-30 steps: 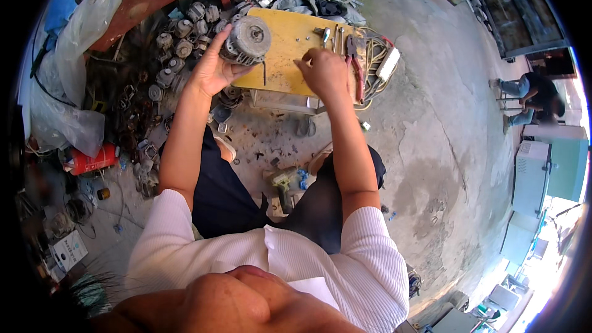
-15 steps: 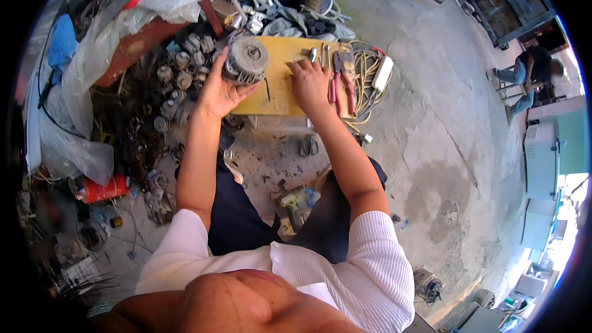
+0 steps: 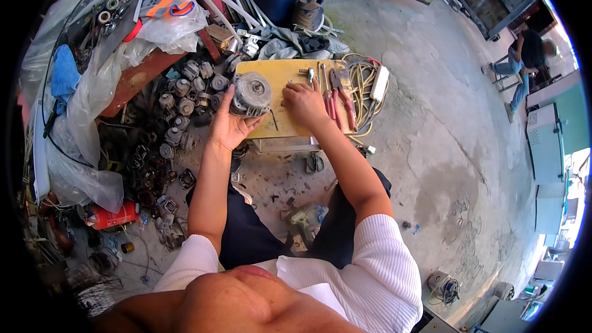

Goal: The person disassembles an electric motor by removing screws from the housing with a socket wrench and then pulling the internal rotor assembly out of the casing by hand.

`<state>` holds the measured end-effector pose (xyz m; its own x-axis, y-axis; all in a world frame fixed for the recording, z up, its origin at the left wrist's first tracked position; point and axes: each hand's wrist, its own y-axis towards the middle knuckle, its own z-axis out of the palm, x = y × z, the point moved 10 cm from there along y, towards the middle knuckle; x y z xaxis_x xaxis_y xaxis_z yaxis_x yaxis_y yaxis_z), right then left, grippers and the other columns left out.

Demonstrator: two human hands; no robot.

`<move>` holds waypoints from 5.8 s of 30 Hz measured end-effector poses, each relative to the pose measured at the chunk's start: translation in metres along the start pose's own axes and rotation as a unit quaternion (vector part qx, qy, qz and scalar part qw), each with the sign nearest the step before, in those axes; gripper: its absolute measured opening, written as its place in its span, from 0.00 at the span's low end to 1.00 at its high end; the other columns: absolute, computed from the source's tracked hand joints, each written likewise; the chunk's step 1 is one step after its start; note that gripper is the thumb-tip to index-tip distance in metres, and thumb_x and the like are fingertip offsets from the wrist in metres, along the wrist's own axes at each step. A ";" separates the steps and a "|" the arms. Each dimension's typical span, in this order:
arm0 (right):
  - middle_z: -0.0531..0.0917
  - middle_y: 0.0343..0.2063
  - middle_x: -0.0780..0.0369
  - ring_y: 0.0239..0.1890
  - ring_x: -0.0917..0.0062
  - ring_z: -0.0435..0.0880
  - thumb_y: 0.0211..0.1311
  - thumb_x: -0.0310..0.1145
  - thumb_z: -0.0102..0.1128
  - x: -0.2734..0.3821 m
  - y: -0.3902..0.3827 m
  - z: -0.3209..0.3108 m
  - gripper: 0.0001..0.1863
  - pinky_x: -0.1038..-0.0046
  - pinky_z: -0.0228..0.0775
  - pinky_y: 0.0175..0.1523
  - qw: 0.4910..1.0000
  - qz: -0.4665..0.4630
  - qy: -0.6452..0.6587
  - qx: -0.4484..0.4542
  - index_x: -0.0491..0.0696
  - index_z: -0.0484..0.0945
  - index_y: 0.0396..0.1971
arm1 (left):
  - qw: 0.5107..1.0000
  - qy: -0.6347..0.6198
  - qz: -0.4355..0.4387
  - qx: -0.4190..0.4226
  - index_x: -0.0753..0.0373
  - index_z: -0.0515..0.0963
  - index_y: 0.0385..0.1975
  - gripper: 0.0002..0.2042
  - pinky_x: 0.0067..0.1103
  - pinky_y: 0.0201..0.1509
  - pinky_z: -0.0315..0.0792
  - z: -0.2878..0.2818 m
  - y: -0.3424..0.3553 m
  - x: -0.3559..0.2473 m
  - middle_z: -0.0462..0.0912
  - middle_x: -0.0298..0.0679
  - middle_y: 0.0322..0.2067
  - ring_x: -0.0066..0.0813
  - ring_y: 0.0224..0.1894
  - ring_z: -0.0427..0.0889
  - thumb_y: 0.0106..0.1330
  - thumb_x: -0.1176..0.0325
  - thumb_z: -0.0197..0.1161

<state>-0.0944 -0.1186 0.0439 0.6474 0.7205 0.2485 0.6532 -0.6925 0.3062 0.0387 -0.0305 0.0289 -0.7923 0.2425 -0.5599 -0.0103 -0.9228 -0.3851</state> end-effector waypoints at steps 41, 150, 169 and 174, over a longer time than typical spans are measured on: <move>0.74 0.55 0.54 0.57 0.61 0.76 0.40 0.47 0.79 0.044 -0.032 -0.100 0.50 0.63 0.68 0.61 0.930 0.043 0.359 -0.061 0.49 0.63 0.65 | 0.971 0.198 0.107 -0.078 0.57 0.58 0.69 0.40 0.26 0.57 0.70 0.029 -0.009 0.004 0.66 0.36 0.64 0.31 0.63 0.70 0.66 0.32 0.46; 0.71 0.57 0.53 0.56 0.60 0.75 0.41 0.55 0.77 0.052 -0.030 -0.086 0.52 0.62 0.69 0.60 0.932 0.027 0.359 -0.047 0.48 0.62 0.64 | 0.953 0.251 0.129 -0.109 0.59 0.50 0.71 0.44 0.33 0.68 0.60 0.015 -0.014 -0.006 0.59 0.41 0.68 0.38 0.69 0.62 0.65 0.29 0.42; 0.72 0.56 0.53 0.56 0.60 0.75 0.40 0.56 0.77 0.054 -0.031 -0.086 0.52 0.62 0.69 0.60 0.930 0.023 0.364 -0.051 0.48 0.62 0.64 | 0.946 0.267 0.151 -0.105 0.59 0.51 0.71 0.45 0.33 0.67 0.62 0.000 -0.007 -0.009 0.59 0.42 0.68 0.38 0.68 0.63 0.64 0.29 0.43; 0.72 0.56 0.53 0.55 0.59 0.76 0.40 0.56 0.77 0.053 -0.030 -0.083 0.52 0.62 0.69 0.60 0.931 0.031 0.362 -0.039 0.48 0.62 0.64 | 0.948 0.271 0.140 -0.094 0.59 0.50 0.71 0.45 0.33 0.66 0.63 -0.004 -0.003 -0.008 0.58 0.42 0.68 0.39 0.68 0.63 0.64 0.29 0.43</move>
<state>-0.1122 -0.0563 0.1239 0.2290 0.5345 0.8135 0.5743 -0.7490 0.3304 0.0472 -0.0287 0.0310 -0.3179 0.1608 -0.9344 0.3043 -0.9161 -0.2612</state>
